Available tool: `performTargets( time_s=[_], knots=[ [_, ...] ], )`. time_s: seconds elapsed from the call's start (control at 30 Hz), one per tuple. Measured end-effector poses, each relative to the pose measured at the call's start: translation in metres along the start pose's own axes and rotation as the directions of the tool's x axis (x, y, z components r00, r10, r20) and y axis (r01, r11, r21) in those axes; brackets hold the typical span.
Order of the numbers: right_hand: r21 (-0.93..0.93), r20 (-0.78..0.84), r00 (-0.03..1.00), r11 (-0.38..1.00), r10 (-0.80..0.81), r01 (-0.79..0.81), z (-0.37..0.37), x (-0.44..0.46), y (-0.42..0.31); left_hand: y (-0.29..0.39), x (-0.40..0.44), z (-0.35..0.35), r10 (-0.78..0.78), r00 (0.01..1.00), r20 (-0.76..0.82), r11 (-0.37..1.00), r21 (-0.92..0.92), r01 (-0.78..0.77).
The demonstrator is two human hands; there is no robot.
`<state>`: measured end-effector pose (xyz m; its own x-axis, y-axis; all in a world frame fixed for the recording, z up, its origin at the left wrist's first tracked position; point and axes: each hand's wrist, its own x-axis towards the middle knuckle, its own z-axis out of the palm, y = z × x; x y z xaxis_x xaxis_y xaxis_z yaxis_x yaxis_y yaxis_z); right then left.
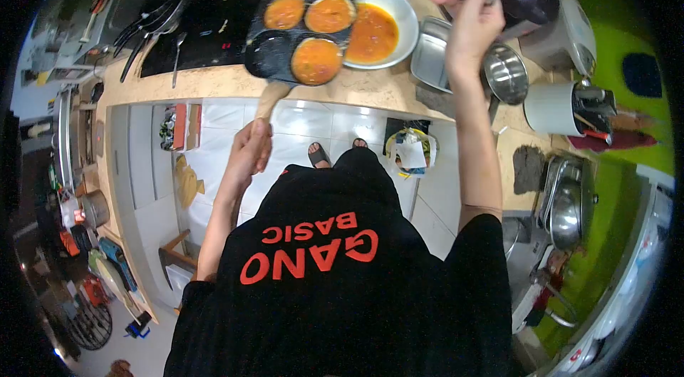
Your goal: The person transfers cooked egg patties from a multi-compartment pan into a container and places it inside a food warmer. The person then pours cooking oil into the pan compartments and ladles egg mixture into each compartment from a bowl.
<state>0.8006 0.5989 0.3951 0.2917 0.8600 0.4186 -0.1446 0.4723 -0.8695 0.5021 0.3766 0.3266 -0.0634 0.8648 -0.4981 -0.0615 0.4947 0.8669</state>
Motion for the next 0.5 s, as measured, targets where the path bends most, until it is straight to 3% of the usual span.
performTargets(
  time_s=[0.07, 0.13, 0.17, 0.23, 0.27, 0.33, 0.47, 0.5],
  knots=[
    [-0.192, -0.020, 1.000, 0.981, -0.017, 0.013, -0.007, -0.020, 0.016, -0.008, -0.002, -0.011, 0.005, 0.999, -0.041, 1.000, -0.004, -0.005],
    [-0.510, 0.090, 0.991, 0.850, -0.100, 0.132, -0.014, -0.044, 0.042, -0.013, -0.007, -0.021, 0.015, 0.999, -0.052, 1.000, -0.004, -0.015],
    [-0.572, 0.096, 0.994, 0.815, -0.046, 0.093, -0.012, -0.055, 0.052, -0.017, -0.009, -0.027, 0.040, 0.997, -0.069, 0.999, 0.031, -0.038],
    [-0.718, 0.260, 0.954, 0.631, -0.147, 0.293, -0.010, -0.070, 0.067, -0.023, -0.015, -0.037, 0.064, 0.994, -0.088, 0.996, 0.068, -0.058],
    [-0.720, 0.258, 0.955, 0.631, -0.144, 0.289, -0.010, -0.074, 0.075, -0.026, -0.017, -0.040, 0.065, 0.990, -0.122, 0.997, 0.036, -0.061],
    [-0.760, 0.383, 0.883, 0.451, -0.271, 0.468, -0.011, -0.079, 0.091, -0.031, -0.021, -0.046, 0.062, 0.983, -0.173, 0.998, -0.015, -0.066],
    [-0.744, 0.380, 0.885, 0.480, -0.268, 0.465, -0.025, -0.089, 0.100, -0.040, -0.023, -0.051, 0.069, 0.976, -0.206, 0.995, -0.051, -0.081],
    [-0.723, 0.293, 0.939, 0.601, -0.181, 0.342, -0.031, -0.095, 0.099, -0.042, -0.024, -0.050, 0.064, 0.977, -0.204, 0.995, -0.056, -0.077]
  ],
)
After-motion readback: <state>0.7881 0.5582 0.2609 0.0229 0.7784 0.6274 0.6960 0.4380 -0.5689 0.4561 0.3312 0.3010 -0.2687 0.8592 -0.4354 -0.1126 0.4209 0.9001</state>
